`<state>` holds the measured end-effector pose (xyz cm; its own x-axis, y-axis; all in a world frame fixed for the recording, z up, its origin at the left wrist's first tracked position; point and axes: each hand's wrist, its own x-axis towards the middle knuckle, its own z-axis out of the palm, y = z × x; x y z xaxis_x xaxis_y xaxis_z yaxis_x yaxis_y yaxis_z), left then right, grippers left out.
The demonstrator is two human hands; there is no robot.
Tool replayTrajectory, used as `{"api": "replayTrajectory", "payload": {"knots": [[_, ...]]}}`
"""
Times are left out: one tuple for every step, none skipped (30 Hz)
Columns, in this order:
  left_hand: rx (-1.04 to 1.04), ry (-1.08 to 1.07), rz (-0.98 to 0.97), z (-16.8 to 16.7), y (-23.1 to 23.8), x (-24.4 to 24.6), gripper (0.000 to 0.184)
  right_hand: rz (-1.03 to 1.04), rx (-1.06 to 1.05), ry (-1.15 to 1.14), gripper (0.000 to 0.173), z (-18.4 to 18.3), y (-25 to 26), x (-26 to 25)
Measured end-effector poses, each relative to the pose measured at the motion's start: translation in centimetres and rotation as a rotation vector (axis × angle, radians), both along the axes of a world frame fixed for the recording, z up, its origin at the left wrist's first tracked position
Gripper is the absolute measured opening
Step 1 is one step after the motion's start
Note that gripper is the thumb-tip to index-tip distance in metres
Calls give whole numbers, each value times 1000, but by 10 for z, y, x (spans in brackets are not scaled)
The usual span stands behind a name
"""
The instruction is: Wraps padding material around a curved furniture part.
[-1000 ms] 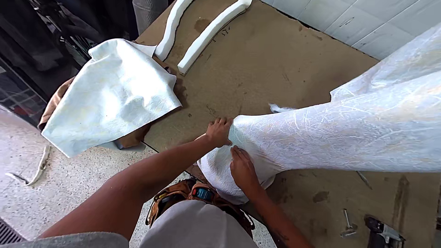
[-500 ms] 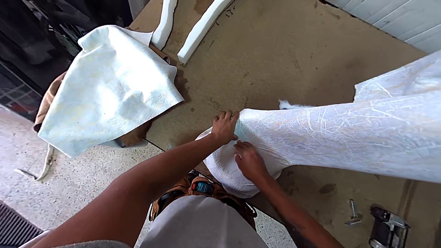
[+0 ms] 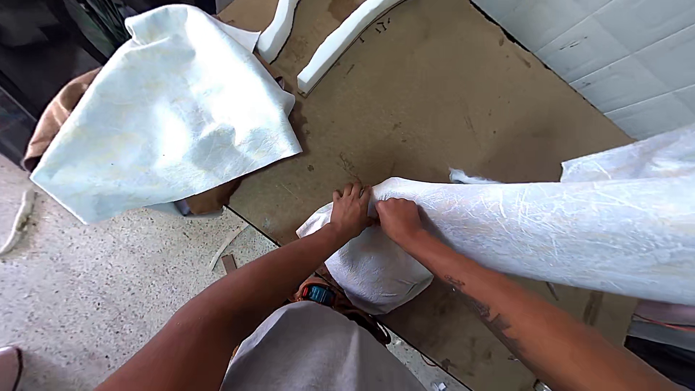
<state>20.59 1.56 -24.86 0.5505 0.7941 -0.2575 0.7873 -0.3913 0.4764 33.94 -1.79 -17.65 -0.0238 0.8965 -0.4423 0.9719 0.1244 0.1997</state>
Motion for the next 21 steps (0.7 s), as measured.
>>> {"api": "replayTrajectory", "payload": {"knots": [[9,-3,2,-1,1,2,94,14,-6,-8,9,-2,2,1],[20,-1,2,-2,0,4,93,26,-10,-11,10,-5,3,2],[26,12,-4,-3,0,6,90,33,-7,-11,11,-8,3,1],[32,29,-9,-3,1,8,87,34,-2,-13,14,-11,3,0],[38,42,-14,-4,1,9,85,36,4,-18,15,-14,3,-1],[48,51,-18,-5,3,10,81,30,2,-25,15,-15,5,-2],[57,52,-21,-6,4,10,78,20,-3,-29,15,-15,5,-4],[50,49,-25,-6,3,11,77,11,-4,-27,15,-15,3,-4],[39,41,-28,-5,3,11,78,4,-1,-25,14,-14,1,-4],[26,28,-31,-5,4,11,81,-1,3,-25,13,-13,0,-4],[-6,10,-31,-4,6,8,84,-5,6,-23,12,-12,0,-3],[-55,-18,-26,-4,9,2,87,-7,9,-10,11,-12,-1,-2],[-108,-53,-9,-4,11,-5,88,-10,11,9,9,-12,-2,-1],[-160,-82,14,-4,14,-11,89,-17,15,32,7,-12,-2,2],[-182,-87,38,-2,16,-15,89,-29,18,52,4,-13,-2,5],[-183,-67,59,-1,16,-14,89,-44,14,72,4,-14,-4,9],[-179,-30,71,1,12,-11,89,-55,4,91,7,-14,-10,11],[-172,7,69,3,10,-6,89,-60,4,107,9,-13,-12,13],[-160,34,61,5,13,-1,89,-53,14,122,10,-9,-11,14],[-154,47,58,5,15,0,88,-30,33,140,10,-5,-8,14],[-146,52,58,5,17,-1,88,4,61,159,9,-2,-3,13]]}}
